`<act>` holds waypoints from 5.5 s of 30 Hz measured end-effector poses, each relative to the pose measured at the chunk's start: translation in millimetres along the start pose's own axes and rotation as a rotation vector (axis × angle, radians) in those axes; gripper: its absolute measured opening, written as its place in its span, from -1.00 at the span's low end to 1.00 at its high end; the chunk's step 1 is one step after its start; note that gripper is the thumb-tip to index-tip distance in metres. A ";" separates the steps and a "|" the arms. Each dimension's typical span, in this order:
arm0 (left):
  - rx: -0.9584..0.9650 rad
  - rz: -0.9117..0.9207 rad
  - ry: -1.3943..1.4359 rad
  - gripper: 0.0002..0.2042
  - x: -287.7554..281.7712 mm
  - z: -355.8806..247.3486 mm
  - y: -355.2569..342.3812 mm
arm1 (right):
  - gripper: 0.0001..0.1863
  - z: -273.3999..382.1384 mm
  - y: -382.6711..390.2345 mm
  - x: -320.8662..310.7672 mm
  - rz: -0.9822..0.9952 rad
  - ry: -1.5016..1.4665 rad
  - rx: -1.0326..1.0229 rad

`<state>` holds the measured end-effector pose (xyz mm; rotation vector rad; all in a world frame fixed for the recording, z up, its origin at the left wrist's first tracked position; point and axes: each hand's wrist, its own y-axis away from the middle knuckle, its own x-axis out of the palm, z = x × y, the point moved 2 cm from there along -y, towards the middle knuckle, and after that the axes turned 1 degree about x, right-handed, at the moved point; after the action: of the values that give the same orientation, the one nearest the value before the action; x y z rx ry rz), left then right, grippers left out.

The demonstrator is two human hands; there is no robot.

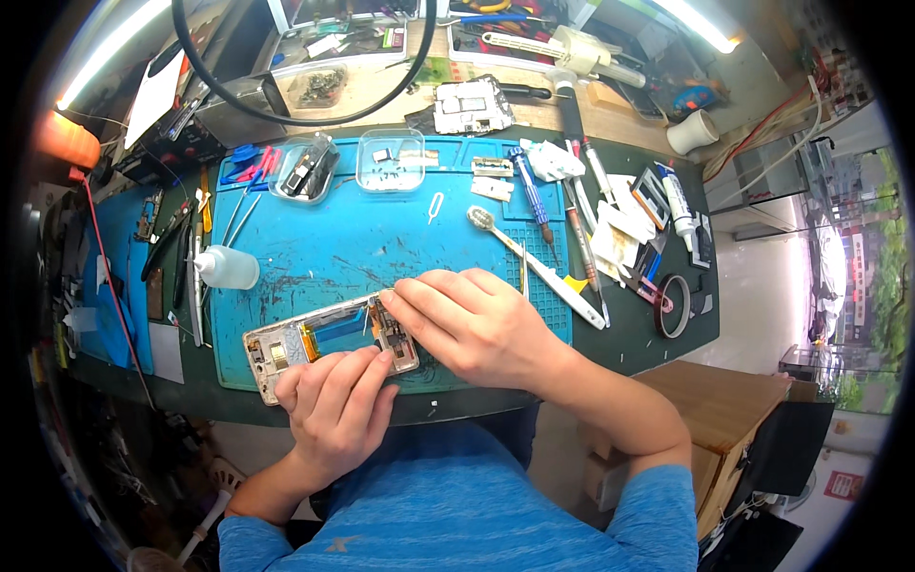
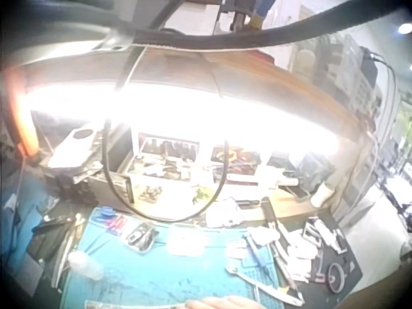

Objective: The person disassembles a smartphone, removes the battery, and cleans the internal components using a toothbrush and liquid. They then reassemble the phone and place the back cover on it.

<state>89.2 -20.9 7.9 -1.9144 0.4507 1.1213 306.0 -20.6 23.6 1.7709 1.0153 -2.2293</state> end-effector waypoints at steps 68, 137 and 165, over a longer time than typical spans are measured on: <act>0.066 0.277 -0.052 -0.36 -6.0 7.8 -36.9 | -0.65 -2.9 3.5 -0.5 -0.045 -0.051 0.013; -0.061 0.204 0.100 -0.47 -8.0 8.4 -29.3 | -0.62 -3.9 8.2 3.4 -0.069 -0.119 0.062; -0.001 0.217 0.161 -0.74 -12.7 19.0 -56.3 | -0.66 -4.4 9.1 2.8 -0.090 -0.102 0.029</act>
<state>109.3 25.5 41.6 -2.0007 0.7618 1.1076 313.2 -24.3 16.9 1.6340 1.0665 -2.3720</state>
